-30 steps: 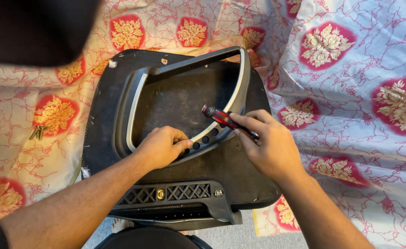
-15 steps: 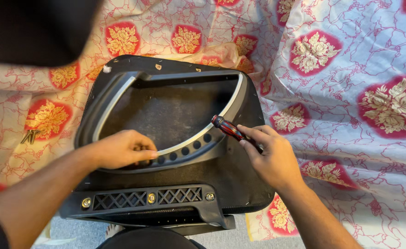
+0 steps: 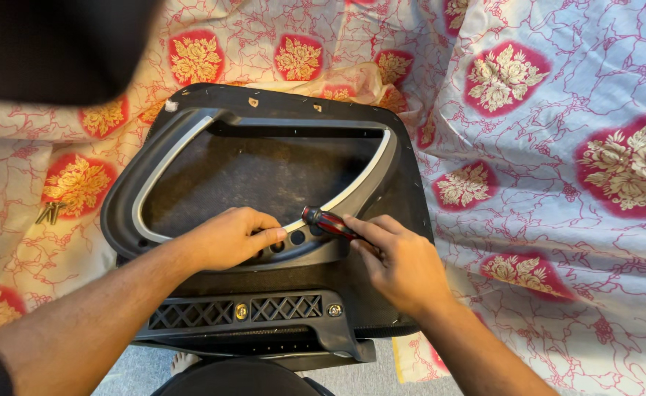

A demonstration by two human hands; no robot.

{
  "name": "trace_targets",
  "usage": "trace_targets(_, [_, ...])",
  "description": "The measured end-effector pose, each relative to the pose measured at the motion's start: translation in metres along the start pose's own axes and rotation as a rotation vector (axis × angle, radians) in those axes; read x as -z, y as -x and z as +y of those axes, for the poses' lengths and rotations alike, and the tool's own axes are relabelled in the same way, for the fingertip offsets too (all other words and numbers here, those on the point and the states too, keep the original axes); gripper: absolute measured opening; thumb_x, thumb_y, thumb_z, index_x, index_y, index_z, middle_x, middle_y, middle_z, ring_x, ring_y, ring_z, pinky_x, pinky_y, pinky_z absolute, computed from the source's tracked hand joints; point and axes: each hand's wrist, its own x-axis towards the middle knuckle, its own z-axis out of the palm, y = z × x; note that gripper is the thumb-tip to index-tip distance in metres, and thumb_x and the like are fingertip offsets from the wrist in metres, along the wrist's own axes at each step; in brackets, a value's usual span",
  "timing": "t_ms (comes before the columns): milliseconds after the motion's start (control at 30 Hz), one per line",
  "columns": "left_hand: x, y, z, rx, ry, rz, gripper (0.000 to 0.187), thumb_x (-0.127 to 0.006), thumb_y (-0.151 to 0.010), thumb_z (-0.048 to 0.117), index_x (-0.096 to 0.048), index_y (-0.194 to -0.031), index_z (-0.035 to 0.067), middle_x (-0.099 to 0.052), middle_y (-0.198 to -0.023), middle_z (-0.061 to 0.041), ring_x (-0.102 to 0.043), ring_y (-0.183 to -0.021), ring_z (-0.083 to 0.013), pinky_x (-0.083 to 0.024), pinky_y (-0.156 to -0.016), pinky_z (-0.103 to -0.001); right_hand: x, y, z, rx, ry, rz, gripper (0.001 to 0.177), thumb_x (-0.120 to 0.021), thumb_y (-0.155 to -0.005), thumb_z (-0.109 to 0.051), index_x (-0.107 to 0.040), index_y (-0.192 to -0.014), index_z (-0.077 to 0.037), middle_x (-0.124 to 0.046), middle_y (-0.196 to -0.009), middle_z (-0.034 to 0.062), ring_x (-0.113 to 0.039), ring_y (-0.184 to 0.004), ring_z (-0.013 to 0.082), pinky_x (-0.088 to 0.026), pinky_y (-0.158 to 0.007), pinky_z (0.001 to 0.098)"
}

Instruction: The person uses a screwdriver to fasten screws into a black plastic frame component, securing it to a larger base unit. They align the frame, insert screws, and tighten them one by one.

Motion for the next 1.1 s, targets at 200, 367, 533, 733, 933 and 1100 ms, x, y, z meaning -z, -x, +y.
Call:
trace_targets(200, [-0.002, -0.006, -0.003, 0.021, 0.102, -0.030, 0.041, -0.060, -0.095, 0.044, -0.079, -0.099, 0.008, -0.075, -0.076, -0.007, -0.068, -0.067, -0.0159, -0.055, -0.067, -0.036, 0.005, 0.001, -0.009, 0.013, -0.086, 0.170, 0.036, -0.070, -0.091, -0.014, -0.071, -0.127, -0.017, -0.072, -0.098, 0.0079, -0.068, -0.069, 0.0273, -0.054, -0.063, 0.0365])
trace_targets(367, [0.003, -0.011, -0.006, 0.012, 0.122, -0.085, 0.042, -0.060, -0.095, 0.045, -0.080, -0.097, 0.008, -0.076, -0.080, -0.006, -0.067, -0.069, -0.0156, -0.055, -0.069, -0.036, 0.001, -0.010, -0.003, 0.010, 0.214, 0.017, 0.038, -0.076, -0.087, -0.016, -0.076, -0.125, -0.020, -0.072, -0.091, 0.0106, -0.068, -0.076, 0.0324, -0.052, -0.065, 0.0405])
trace_targets(533, [0.002, -0.010, -0.006, 0.044, 0.119, -0.084, 0.043, -0.059, -0.095, 0.046, -0.080, -0.095, 0.008, -0.075, -0.079, -0.007, -0.068, -0.070, -0.0162, -0.055, -0.070, -0.036, -0.004, -0.006, 0.015, 0.051, -0.100, 0.299, 0.036, -0.069, -0.095, -0.014, -0.068, -0.131, -0.011, -0.070, -0.092, 0.0112, -0.068, -0.075, 0.0270, -0.054, -0.069, 0.0356])
trace_targets(733, [0.001, -0.006, -0.008, 0.004, 0.094, -0.065, 0.042, -0.059, -0.095, 0.044, -0.079, -0.093, 0.007, -0.076, -0.078, -0.008, -0.068, -0.067, -0.0163, -0.055, -0.068, -0.036, -0.014, -0.001, 0.026, 0.043, 0.005, 0.150, 0.038, -0.073, -0.090, -0.014, -0.070, -0.127, -0.011, -0.072, -0.096, 0.0129, -0.070, -0.086, 0.0281, -0.053, -0.075, 0.0357])
trace_targets(933, [0.018, 0.002, -0.013, -0.018, 0.036, -0.138, 0.040, -0.061, -0.093, 0.042, -0.080, -0.093, 0.006, -0.081, -0.081, -0.007, -0.071, -0.067, -0.0172, -0.056, -0.067, -0.037, 0.004, 0.012, 0.032, -0.071, -0.123, 0.245, 0.036, -0.071, -0.093, -0.013, -0.070, -0.129, -0.011, -0.075, -0.100, 0.0117, -0.071, -0.084, 0.0177, -0.053, -0.077, 0.0312])
trace_targets(1100, [-0.005, -0.023, 0.020, -0.074, 0.019, -0.036, 0.041, -0.053, -0.097, 0.043, -0.075, -0.110, 0.012, -0.078, -0.080, -0.009, -0.074, -0.068, -0.0177, -0.056, -0.067, -0.036, 0.009, 0.018, 0.029, -0.203, -0.257, 0.408, 0.040, -0.070, -0.095, -0.012, -0.067, -0.135, -0.012, -0.074, -0.098, 0.0105, -0.057, -0.075, 0.0152, -0.050, -0.069, 0.0316])
